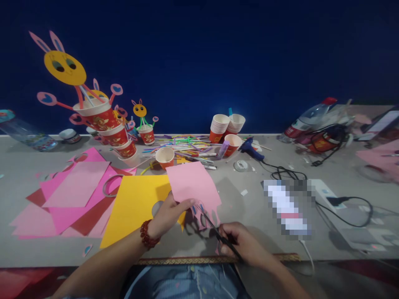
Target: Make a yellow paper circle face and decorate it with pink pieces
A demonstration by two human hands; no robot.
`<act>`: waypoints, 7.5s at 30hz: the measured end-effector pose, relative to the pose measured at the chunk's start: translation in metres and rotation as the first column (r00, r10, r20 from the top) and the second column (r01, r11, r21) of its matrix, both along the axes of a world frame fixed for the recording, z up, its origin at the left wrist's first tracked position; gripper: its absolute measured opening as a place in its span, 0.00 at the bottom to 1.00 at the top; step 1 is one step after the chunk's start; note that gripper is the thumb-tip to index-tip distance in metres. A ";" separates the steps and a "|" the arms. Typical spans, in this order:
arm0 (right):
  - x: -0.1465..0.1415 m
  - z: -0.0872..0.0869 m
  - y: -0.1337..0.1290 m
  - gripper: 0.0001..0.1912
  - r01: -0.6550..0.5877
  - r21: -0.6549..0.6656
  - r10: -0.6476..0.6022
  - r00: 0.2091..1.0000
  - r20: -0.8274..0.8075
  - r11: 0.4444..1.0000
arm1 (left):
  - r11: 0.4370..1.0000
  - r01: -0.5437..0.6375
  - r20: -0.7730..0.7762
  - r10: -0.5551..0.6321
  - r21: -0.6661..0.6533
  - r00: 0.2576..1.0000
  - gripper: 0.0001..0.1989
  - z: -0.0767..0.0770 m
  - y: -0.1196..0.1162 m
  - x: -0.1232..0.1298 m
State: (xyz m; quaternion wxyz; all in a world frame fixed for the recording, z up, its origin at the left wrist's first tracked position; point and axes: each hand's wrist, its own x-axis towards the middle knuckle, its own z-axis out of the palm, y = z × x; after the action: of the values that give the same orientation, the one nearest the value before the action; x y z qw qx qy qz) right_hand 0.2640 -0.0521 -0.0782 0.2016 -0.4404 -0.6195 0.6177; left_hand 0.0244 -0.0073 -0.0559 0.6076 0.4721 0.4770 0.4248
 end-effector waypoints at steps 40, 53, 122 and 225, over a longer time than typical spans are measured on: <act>-0.003 0.000 -0.004 0.36 0.023 -0.049 -0.026 0.998 -0.051 0.999 | 0.999 -0.047 0.022 0.046 0.020 0.999 0.20 -0.006 -0.004 0.002; -0.011 -0.004 -0.008 0.35 0.019 -0.066 -0.029 0.988 -0.154 0.998 | 0.993 -0.076 0.004 0.076 0.096 0.997 0.18 -0.004 -0.008 0.006; -0.033 0.008 -0.012 0.36 0.155 -0.165 -0.191 0.955 -0.228 0.974 | 0.988 -0.086 0.026 0.084 0.128 0.996 0.15 -0.004 -0.016 0.011; -0.053 -0.002 -0.028 0.21 0.222 -0.086 -0.237 0.932 -0.274 0.971 | 0.944 -0.281 0.013 0.283 0.171 0.959 0.15 -0.003 -0.006 0.011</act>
State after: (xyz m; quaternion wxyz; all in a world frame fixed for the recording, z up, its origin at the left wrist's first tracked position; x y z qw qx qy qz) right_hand 0.2107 -0.0802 -0.0806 0.3467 -0.4223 -0.5121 0.6627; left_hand 0.0357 -0.0135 -0.0593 0.4949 0.4517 0.5052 0.5438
